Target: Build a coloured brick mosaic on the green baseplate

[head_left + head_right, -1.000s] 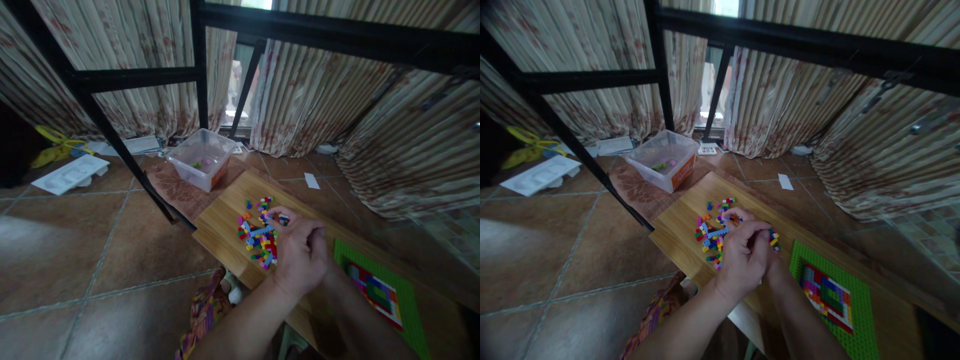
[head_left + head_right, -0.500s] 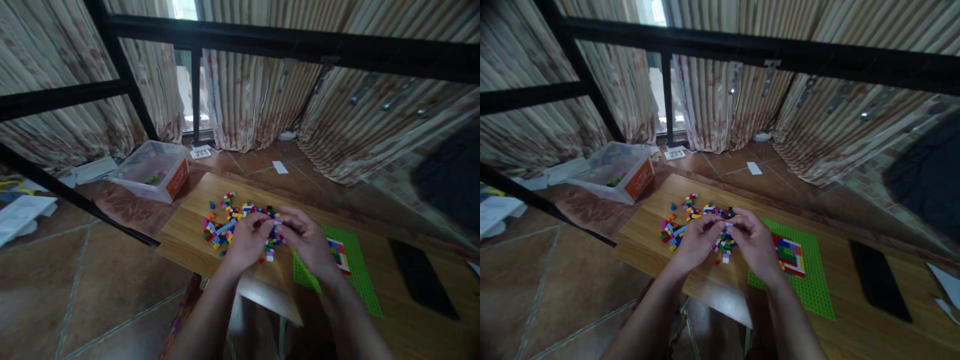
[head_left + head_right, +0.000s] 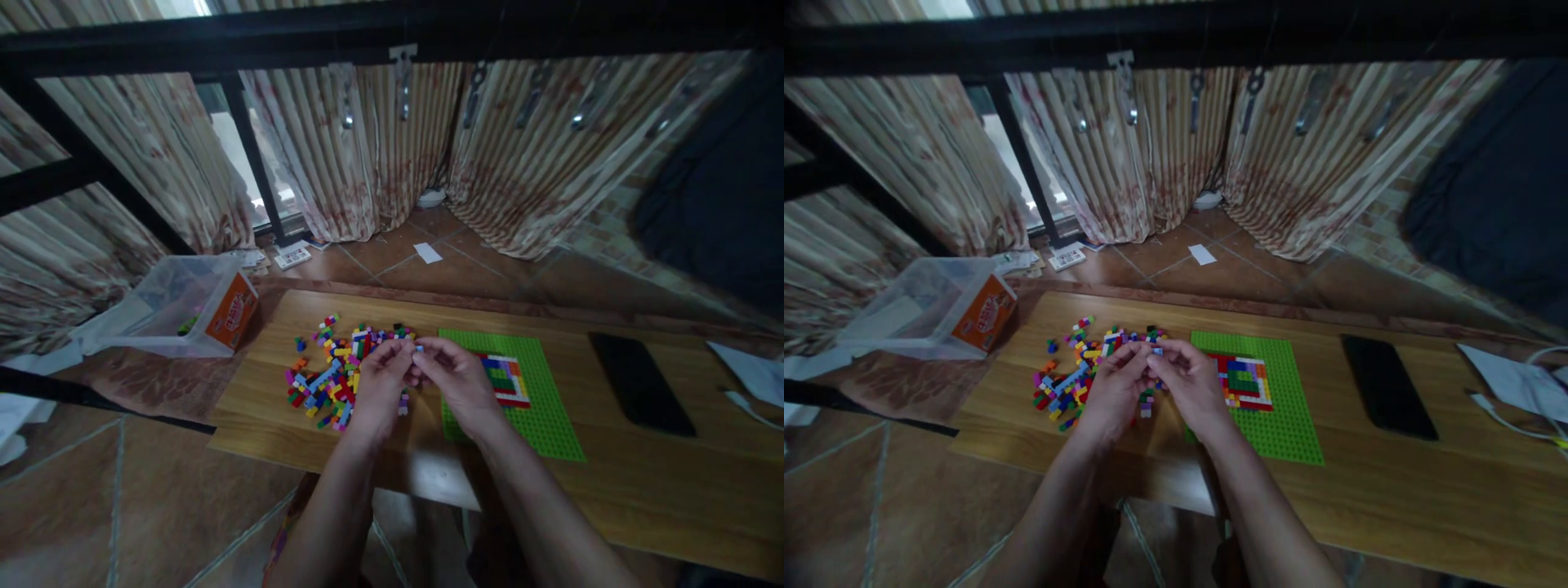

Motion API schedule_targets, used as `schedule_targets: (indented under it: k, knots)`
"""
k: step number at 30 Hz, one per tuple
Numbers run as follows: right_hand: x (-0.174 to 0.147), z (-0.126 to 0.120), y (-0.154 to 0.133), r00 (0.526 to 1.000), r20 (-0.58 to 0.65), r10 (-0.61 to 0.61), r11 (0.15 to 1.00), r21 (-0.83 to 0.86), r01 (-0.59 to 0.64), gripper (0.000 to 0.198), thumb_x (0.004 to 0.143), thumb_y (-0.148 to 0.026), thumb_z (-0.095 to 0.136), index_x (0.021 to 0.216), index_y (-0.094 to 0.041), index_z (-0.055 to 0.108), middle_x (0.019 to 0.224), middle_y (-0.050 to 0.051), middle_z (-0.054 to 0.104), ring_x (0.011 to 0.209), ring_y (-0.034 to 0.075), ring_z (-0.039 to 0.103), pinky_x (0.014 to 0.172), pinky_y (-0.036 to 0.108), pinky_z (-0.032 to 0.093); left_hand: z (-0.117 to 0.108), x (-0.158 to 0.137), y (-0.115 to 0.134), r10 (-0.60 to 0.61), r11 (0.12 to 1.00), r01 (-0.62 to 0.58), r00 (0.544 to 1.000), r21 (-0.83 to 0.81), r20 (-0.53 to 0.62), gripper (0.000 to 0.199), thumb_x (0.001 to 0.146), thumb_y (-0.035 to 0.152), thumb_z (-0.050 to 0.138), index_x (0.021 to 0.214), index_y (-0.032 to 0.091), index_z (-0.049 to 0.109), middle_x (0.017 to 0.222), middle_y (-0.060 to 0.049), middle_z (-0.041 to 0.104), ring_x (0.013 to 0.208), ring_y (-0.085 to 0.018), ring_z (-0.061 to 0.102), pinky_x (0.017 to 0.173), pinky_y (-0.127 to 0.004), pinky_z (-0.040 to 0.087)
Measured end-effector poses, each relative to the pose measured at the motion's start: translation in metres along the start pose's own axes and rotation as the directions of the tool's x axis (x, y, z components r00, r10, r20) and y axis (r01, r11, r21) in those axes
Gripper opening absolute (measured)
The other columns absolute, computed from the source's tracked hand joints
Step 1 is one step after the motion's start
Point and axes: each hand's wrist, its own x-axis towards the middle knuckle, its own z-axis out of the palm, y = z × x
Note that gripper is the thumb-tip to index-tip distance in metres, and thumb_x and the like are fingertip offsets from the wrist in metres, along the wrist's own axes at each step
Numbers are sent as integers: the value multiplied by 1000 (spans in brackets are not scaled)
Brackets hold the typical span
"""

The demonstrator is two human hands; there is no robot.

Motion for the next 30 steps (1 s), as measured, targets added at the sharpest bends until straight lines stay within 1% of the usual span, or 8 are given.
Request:
schedule_targets:
  k: [3,7,11,13,16,21,27,30]
  knots:
    - [-1,-1,-2,999,-27,-43,998,34,44,33,67,-44,81,90,-23,72,66,-2,68,62,16,64,58,28,53,5,-1,-2,5,999,-6,1000,-42,-9,33,63,39,86,77,14,69,65,3,62,53,-5,52,52,-18,43]
    - [-2,-5,1,995,-34,-90,996,22,91,29,70,-44,79,91,-24,74,69,-1,70,61,16,64,60,30,55,9,-1,-7,57,996,-59,998,-62,-27,32,61,37,87,74,14,71,65,2,65,52,-5,53,51,-17,42]
    - [-1,-10,7,994,-45,-97,995,8,98,26,72,-42,78,90,-23,76,77,1,74,63,16,65,63,30,55,12,1,-13,56,996,-59,997,-62,-58,32,60,37,88,75,13,72,63,1,66,50,-5,54,49,-17,41]
    - [0,-12,9,994,-62,-87,996,20,88,25,71,-41,78,89,-23,76,76,1,74,63,16,64,62,29,54,12,2,-15,51,997,-55,996,-58,-67,32,59,37,88,73,13,72,60,1,65,49,-5,53,48,-17,39]
    - [0,-13,11,995,-75,-73,996,43,76,25,70,-41,79,88,-23,77,72,0,72,60,15,63,59,28,54,13,3,-15,32,997,-37,996,-61,-79,33,57,36,89,72,12,72,57,2,63,47,-5,52,47,-17,38]
    - [0,-14,11,997,-66,-49,996,67,54,27,68,-42,79,86,-22,77,70,1,72,60,16,64,60,30,56,13,2,-11,-13,999,11,998,-35,-67,32,54,34,89,70,12,72,58,1,64,48,-6,52,45,-17,36]
    - [-2,-15,10,997,-67,-25,999,43,27,30,67,-45,79,87,-23,75,72,1,73,62,18,66,61,32,58,11,0,-7,-68,998,67,996,-16,-49,32,53,33,89,69,11,71,56,0,63,47,-6,52,45,-17,36]
    - [-2,-13,11,997,-67,-45,999,6,45,30,70,-48,76,88,-23,74,73,1,72,63,18,66,61,33,58,12,0,-6,-87,995,85,995,-45,-57,33,53,32,89,70,12,70,57,1,63,49,-6,53,46,-17,37]
